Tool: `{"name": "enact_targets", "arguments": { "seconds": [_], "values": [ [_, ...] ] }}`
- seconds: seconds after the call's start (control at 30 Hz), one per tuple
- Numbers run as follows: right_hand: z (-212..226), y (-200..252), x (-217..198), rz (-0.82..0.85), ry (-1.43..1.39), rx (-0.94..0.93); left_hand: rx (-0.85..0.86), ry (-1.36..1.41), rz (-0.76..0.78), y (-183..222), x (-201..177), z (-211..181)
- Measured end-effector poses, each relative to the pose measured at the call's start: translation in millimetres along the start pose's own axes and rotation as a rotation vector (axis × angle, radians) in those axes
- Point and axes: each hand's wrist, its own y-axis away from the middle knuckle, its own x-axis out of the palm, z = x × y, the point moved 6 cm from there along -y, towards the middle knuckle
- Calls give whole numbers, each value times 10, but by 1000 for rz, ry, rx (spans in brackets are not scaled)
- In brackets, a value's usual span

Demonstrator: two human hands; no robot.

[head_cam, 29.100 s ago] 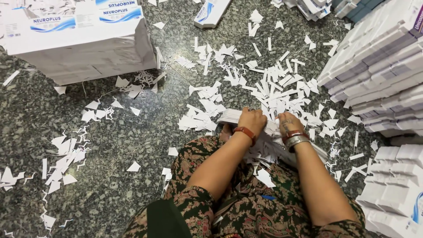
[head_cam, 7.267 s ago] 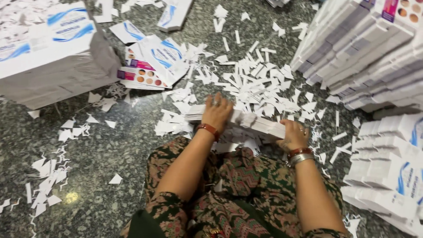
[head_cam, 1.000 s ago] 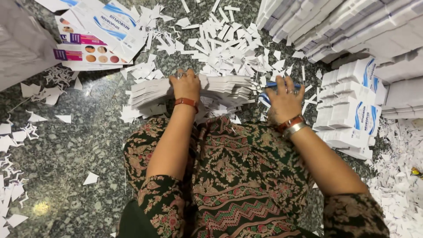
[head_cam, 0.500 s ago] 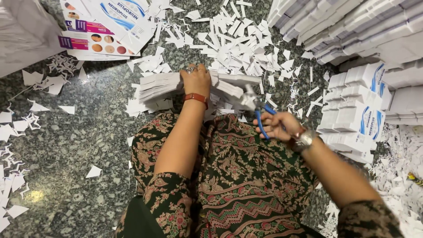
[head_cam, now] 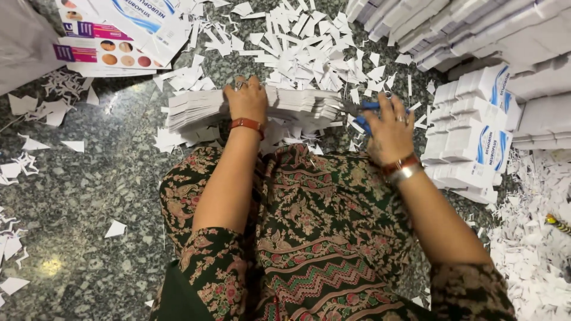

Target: The person trims stacks of paper sheets using shears, moving the trimmed cards and scraps aside by hand. They then fold the trimmed sheets and place them onto a stack before starting a new pile.

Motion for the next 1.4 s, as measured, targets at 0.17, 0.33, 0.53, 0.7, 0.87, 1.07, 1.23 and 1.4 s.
{"name": "enact_targets", "arguments": {
  "seconds": [0.17,0.33,0.53,0.7,0.87,1.07,1.23,1.4],
  "values": [
    [-57,-353,113,-16,172,-32,-7,28,12,-44,112,12],
    [94,-466,53,-61,211,-147,17,16,62,-36,79,-19],
    [16,-438,190,246,314,-68,-10,55,109,-140,325,-18],
    [172,271,655,918,-1515,705,5,40,-102,-106,227,-6],
    [724,711,671,1175,-2565,-165,15,67,-77,-79,289,-9],
    [581,1273,363,817,-2027,-616,-2,-2,-108,-119,515,-35],
    [622,1090,399,847,-628,-475,-8,-47,-134,-136,338,-19],
    [798,-2,-129,1,-539,-255,46,83,-203,-177,563,-8]
  ]
}}
